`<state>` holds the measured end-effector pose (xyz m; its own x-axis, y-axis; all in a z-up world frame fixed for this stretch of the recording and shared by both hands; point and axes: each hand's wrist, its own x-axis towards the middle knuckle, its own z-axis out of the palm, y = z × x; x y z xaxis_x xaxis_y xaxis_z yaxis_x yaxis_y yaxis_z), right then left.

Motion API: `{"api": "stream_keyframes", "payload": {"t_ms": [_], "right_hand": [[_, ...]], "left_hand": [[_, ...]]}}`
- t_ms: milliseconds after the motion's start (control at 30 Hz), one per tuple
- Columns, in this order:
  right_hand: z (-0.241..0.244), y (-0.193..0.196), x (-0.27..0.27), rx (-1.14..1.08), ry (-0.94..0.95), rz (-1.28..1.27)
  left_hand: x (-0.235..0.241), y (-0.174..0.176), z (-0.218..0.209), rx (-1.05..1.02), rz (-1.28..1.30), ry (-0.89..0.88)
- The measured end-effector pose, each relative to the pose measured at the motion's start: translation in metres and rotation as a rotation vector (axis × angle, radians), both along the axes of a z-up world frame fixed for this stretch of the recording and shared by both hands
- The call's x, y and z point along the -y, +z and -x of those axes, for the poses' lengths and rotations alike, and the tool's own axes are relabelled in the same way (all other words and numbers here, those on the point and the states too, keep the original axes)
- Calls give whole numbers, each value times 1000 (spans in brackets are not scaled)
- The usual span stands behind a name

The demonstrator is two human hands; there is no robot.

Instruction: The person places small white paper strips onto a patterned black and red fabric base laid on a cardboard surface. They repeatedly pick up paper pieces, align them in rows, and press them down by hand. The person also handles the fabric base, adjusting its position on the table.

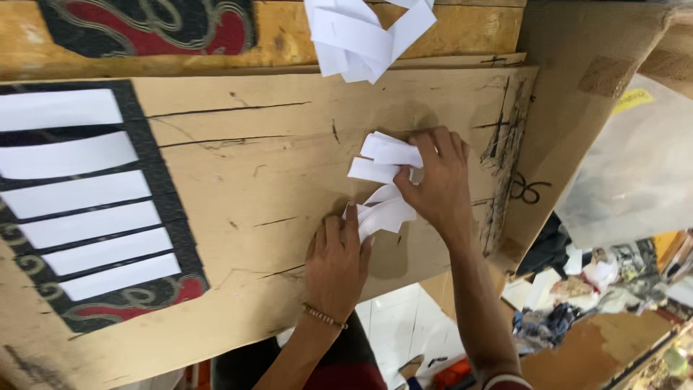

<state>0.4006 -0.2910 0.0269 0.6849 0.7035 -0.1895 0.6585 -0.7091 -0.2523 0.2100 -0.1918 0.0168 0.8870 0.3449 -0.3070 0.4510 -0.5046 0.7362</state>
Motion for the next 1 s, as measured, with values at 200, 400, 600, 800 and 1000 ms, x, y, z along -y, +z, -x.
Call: {"api": "stream_keyframes", "payload": {"t_ms": [200, 400, 600, 800, 1000], "right_hand": [[-19, 4, 35, -64, -64, -78], [-36, 6, 46, -224, -105, -179], [-43, 1, 37, -225, -52, -107], [-31, -10, 12, -98, 128, -164], [-20, -15, -9, -149, 198, -91]], "left_hand": [[43, -8, -26, 7, 13, -1], [90, -16, -48, 69, -23, -23], [117, -18, -64, 117, 40, 27], [112, -16, -69, 160, 78, 69], [60, -2, -50, 309, 173, 248]]}}
